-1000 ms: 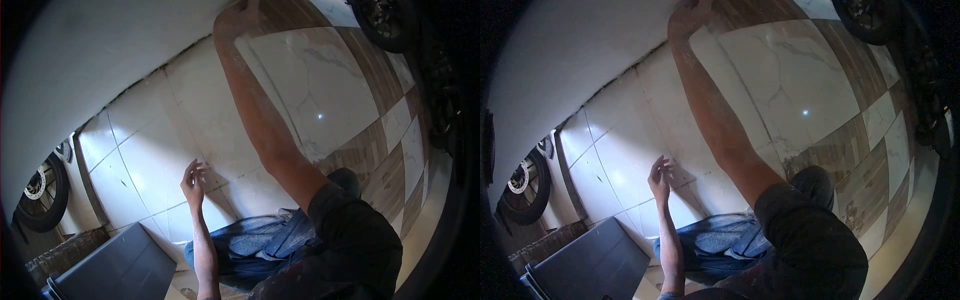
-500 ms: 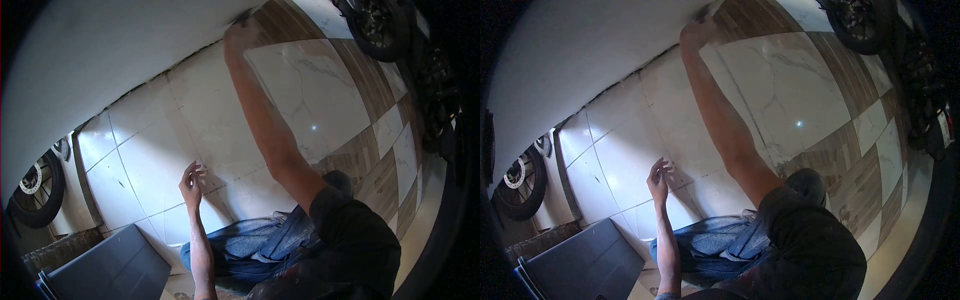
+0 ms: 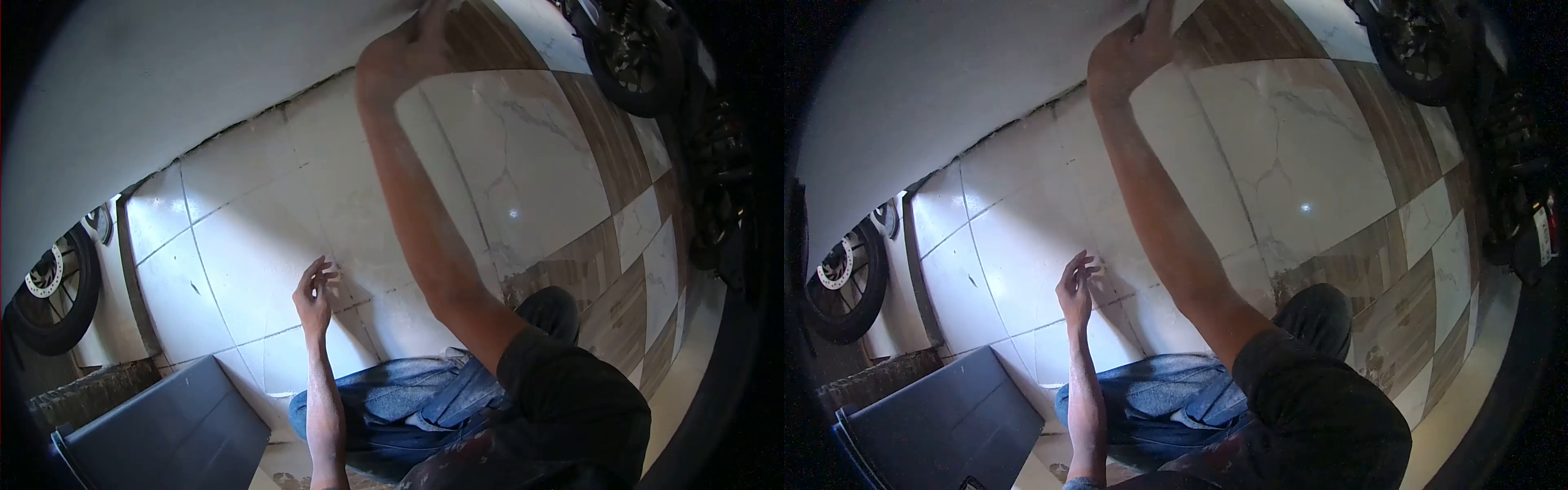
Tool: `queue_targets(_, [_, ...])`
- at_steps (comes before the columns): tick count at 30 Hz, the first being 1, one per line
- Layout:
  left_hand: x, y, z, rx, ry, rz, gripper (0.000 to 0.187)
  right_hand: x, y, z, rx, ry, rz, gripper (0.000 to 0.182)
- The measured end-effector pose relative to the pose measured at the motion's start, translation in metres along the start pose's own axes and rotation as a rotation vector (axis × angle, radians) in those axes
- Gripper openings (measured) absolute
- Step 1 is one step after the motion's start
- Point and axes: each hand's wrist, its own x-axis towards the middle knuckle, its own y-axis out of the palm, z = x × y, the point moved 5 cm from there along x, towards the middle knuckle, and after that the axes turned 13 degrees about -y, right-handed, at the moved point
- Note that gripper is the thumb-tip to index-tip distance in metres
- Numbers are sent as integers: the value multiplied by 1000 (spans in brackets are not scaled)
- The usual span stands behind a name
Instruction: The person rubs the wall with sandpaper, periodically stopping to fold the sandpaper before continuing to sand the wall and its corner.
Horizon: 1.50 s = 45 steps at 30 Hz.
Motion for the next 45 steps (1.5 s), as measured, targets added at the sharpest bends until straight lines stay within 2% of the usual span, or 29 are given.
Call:
queue_targets(1, [3,2,-2,-15,2,3,31,-14,3,-11,6,-12,-1,26])
queue_targets(2, [5,3,-4,-25,13,3,31,-35,0,-31,51,121,-64,28])
queue_targets(4, [3,2,-3,-20,23,21,32,-25,-1,-19,102,260,-117,31])
queue_targets(6, [1,2,-5,-11,36,12,32,7,-3,1,-80,491,58,29])
queue_targets(7, [1,1,-7,11,48,8,32,19,-3,19,-76,498,65,29])
queue_targets(9, [-1,0,-9,13,23,1,33,40,-1,49,-147,353,147,32])
queue_targets(10, [0,1,-11,10,12,2,33,20,0,35,-144,348,149,32])
queue_targets(11, [1,1,-13,3,22,2,33,-14,1,17,-186,202,96,35])
queue_targets(13, [-1,1,-12,20,13,9,32,-34,5,24,-226,52,43,40])
queue_targets(15, [-1,1,-11,5,27,14,32,-60,0,23,-152,479,229,45])
queue_targets(17, [-1,-1,-10,-10,24,5,32,-5,3,79,-106,487,280,47])
queue_targets(19, [-5,-1,-19,-25,33,2,32,4,10,93,-72,499,330,50])
queue_targets(21, [-3,-1,-15,-22,63,1,32,-4,26,102,-174,-51,108,45])
queue_targets(22, [-1,-1,-14,-16,89,-1,33,-17,30,96,-169,-62,99,45])
queue_targets(23, [-1,-1,-14,-6,92,-9,33,-35,29,79,-82,113,101,46])
queue_targets(24, [-2,-1,-14,-14,92,-3,33,-35,26,80,-45,198,112,46])
queue_targets(25, [-1,-2,-13,-20,89,9,34,-26,25,90,-10,283,121,47])
queue_targets(27, [-2,-1,-14,-56,87,28,35,-11,24,108,-42,583,146,49])
queue_targets(28, [-5,0,-15,-65,88,30,35,-5,22,113,-42,577,153,49])
queue_targets(30, [-7,-5,-21,-36,120,-2,35,11,31,139,223,186,178,50])
queue_targets(31, [-6,-5,-21,-73,120,9,36,3,35,134,233,187,178,50])
queue_targets(33, [-9,-8,-25,-73,112,0,36,-20,34,117,-42,-20,170,48])
queue_targets(34, [-9,-9,-27,-71,103,2,36,-26,33,115,-37,-30,167,48])
queue_targets(36, [-6,-9,-21,-96,118,12,37,-39,29,100,-17,226,170,48])
queue_targets(40, [-8,-5,-23,-113,116,47,34,-15,30,135,-48,308,176,48])
queue_targets(42, [-12,-9,-27,-106,121,38,33,-21,30,143,-48,162,235,47])
queue_targets(43, [-13,-9,-28,-123,113,38,32,-39,27,131,-38,168,239,47])
queue_targets(45, [-10,-11,-28,-163,115,37,31,-72,21,98,-6,412,156,45])
